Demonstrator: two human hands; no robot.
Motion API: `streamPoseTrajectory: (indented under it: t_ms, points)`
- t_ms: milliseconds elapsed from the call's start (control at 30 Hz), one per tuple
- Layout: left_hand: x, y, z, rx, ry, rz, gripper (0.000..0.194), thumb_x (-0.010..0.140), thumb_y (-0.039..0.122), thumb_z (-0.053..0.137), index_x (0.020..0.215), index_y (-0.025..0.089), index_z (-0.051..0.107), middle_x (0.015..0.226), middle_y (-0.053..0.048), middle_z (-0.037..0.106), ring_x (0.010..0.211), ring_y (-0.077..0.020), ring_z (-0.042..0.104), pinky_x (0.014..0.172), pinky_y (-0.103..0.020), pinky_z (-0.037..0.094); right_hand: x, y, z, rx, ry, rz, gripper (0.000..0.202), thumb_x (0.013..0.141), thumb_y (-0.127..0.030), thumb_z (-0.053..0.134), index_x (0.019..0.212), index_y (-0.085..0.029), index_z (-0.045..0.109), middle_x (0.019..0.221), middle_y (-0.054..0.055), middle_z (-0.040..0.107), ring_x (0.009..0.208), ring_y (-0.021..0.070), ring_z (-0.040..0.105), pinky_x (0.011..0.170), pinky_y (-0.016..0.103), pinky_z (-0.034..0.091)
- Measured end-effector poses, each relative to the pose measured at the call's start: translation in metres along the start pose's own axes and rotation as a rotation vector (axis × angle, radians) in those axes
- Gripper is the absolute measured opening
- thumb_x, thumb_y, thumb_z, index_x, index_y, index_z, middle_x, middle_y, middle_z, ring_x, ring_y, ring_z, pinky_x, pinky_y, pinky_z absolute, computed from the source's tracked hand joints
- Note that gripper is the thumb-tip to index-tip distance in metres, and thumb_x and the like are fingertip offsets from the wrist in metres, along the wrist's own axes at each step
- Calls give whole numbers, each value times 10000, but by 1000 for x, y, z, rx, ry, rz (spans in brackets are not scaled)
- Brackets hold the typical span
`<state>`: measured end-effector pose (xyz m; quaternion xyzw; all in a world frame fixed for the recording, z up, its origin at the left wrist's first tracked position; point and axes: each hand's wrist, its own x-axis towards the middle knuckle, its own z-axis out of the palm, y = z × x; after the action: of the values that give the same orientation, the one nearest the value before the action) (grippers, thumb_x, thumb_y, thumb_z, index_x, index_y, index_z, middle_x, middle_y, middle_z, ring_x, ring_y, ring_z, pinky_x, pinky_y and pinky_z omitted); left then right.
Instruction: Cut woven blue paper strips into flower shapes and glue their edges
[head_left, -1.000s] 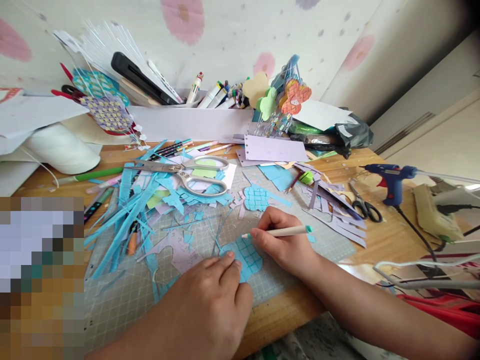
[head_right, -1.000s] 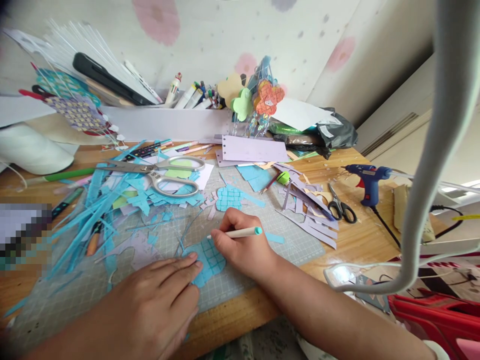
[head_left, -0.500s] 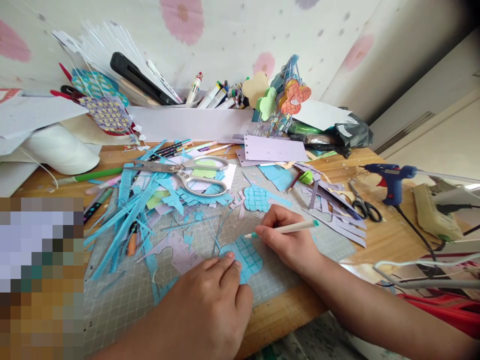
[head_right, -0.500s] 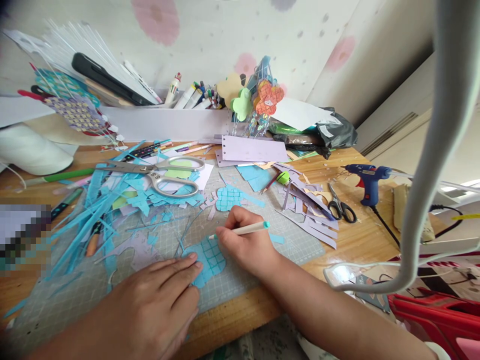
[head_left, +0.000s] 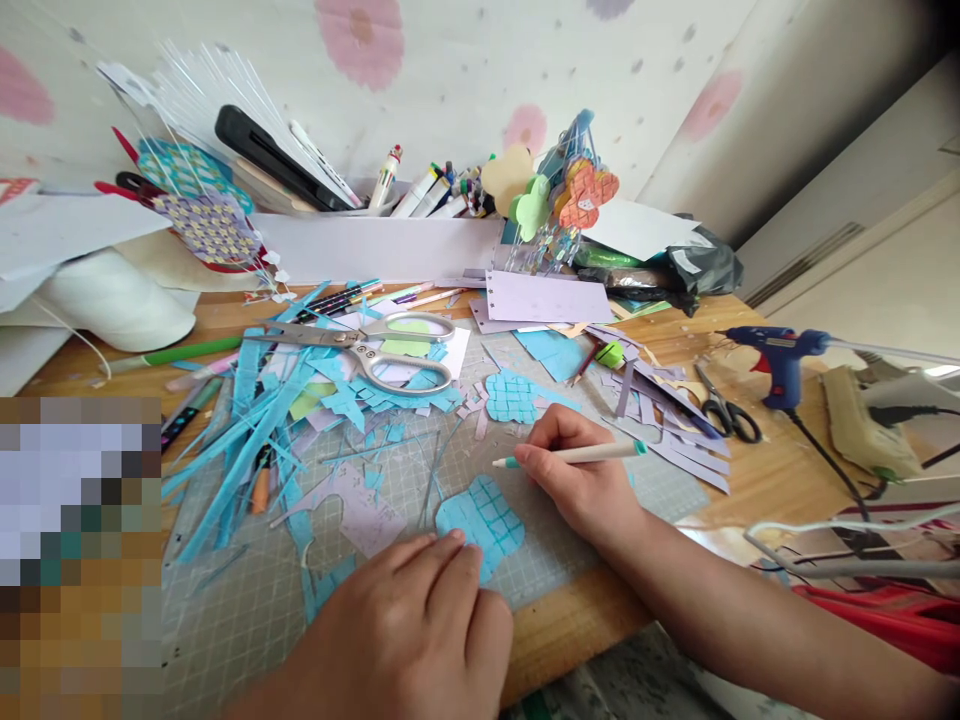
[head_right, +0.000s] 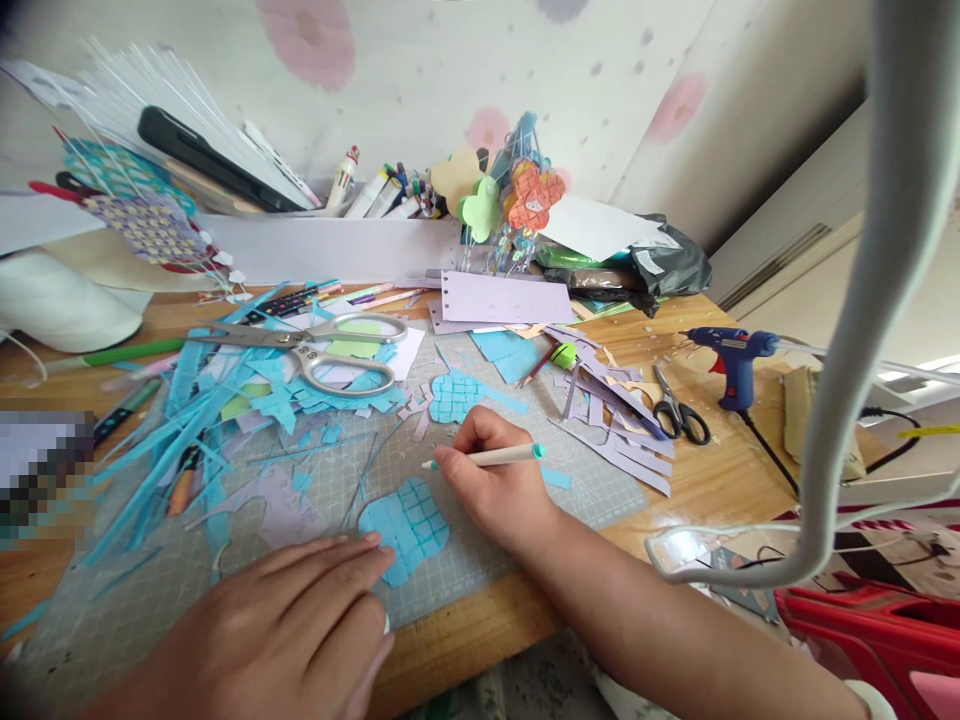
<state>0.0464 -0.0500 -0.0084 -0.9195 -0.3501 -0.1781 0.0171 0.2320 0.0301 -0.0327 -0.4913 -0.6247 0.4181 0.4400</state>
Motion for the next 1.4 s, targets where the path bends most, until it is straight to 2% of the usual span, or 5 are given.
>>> streamPoseTrajectory:
  t_ms: [267,700,1000,1233,1400]
  points:
    - [0,4,0,24,-136,-58,169,771,109,462,731,198,600,793,-66,729,710,-226,686,669,-387,588,-1,-5,2,-142,-84,-38,201,703,-225,575,557,-200,440,492,-39,444,461,95,380,445,227,304]
    - [-2,6,1,35,-143,-61,225,805,101,430,753,195,629,860,-93,741,784,-242,701,716,-405,584,-1,-5,3,-197,-110,-63,205,689,-196,559,545,-203,413,475,-47,428,447,89,366,442,219,286]
    - [-6,6,2,33,-151,-69,198,810,129,441,769,194,624,881,-91,742,796,-232,701,740,-395,584,-2,3,0,122,5,-2,240,743,-238,615,571,-206,450,501,-46,457,481,104,403,468,239,320]
    - [-7,11,5,75,-110,-68,203,815,133,438,769,188,628,922,-106,747,826,-242,710,756,-396,589,-5,-3,6,128,-112,-1,238,783,-287,632,651,-203,452,514,-67,439,445,77,357,418,207,285]
    - [-5,12,5,67,-91,-77,190,818,139,449,754,189,621,929,-94,748,837,-230,712,761,-374,593,-6,-5,8,-19,-173,-54,241,768,-255,625,613,-194,451,514,-58,450,466,75,364,428,196,300]
